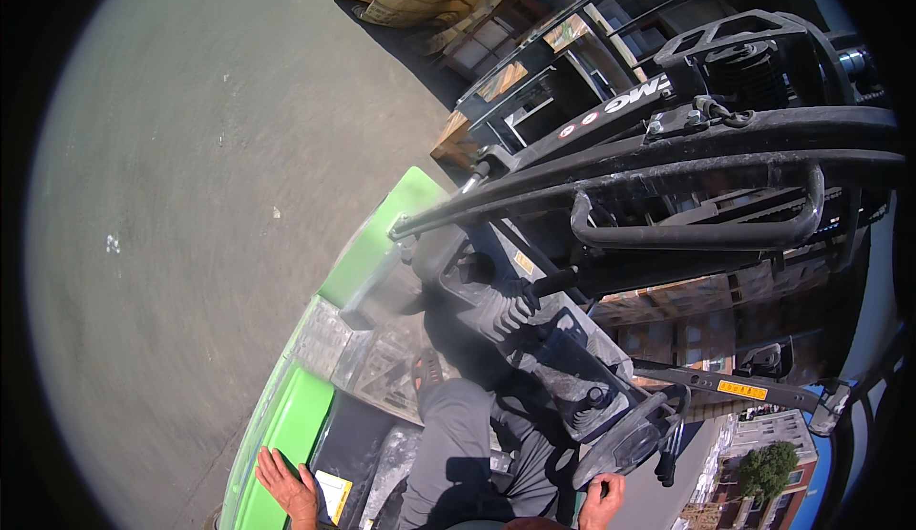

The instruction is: The person operates a forklift in an outdoor yard, steering and maneuvering the vehicle among stacked pallets and a parked white car. The operator uses both hands on the steering wheel and occasionally adjusts controls while navigating the paved area.

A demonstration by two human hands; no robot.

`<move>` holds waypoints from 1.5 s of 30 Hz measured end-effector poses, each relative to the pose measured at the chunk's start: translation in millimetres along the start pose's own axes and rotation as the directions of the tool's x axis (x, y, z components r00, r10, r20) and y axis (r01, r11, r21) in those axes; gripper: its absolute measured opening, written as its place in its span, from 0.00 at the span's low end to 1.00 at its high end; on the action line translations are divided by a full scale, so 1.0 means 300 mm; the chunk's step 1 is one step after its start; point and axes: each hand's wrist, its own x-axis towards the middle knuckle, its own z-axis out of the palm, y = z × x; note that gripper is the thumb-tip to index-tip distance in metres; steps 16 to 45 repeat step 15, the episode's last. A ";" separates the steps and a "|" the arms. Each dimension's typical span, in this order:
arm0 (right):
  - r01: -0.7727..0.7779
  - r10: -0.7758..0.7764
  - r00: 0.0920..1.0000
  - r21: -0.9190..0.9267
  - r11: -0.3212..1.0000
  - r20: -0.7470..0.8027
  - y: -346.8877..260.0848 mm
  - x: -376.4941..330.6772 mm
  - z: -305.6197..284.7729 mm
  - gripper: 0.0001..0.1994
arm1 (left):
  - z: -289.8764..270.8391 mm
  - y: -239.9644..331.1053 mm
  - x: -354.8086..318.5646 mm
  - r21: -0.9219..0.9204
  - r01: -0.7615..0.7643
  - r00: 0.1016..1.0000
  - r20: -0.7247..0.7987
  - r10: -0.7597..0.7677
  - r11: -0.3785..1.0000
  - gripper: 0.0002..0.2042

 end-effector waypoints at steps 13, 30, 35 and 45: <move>-0.164 0.054 0.974 0.518 0.839 0.221 0.080 0.020 -0.140 0.11 | -0.098 0.063 0.000 0.139 -0.065 0.997 0.043 0.060 0.988 0.34; -0.117 0.080 0.992 0.452 0.884 0.100 0.186 -0.010 -0.154 0.11 | -0.080 0.039 0.021 0.167 -0.097 0.995 0.016 0.096 0.981 0.34; -0.117 0.080 0.992 0.452 0.884 0.100 0.186 -0.010 -0.154 0.11 | -0.080 0.039 0.021 0.167 -0.097 0.995 0.016 0.096 0.981 0.34; -0.117 0.080 0.992 0.452 0.884 0.100 0.186 -0.010 -0.154 0.11 | -0.080 0.039 0.021 0.167 -0.097 0.995 0.016 0.096 0.981 0.34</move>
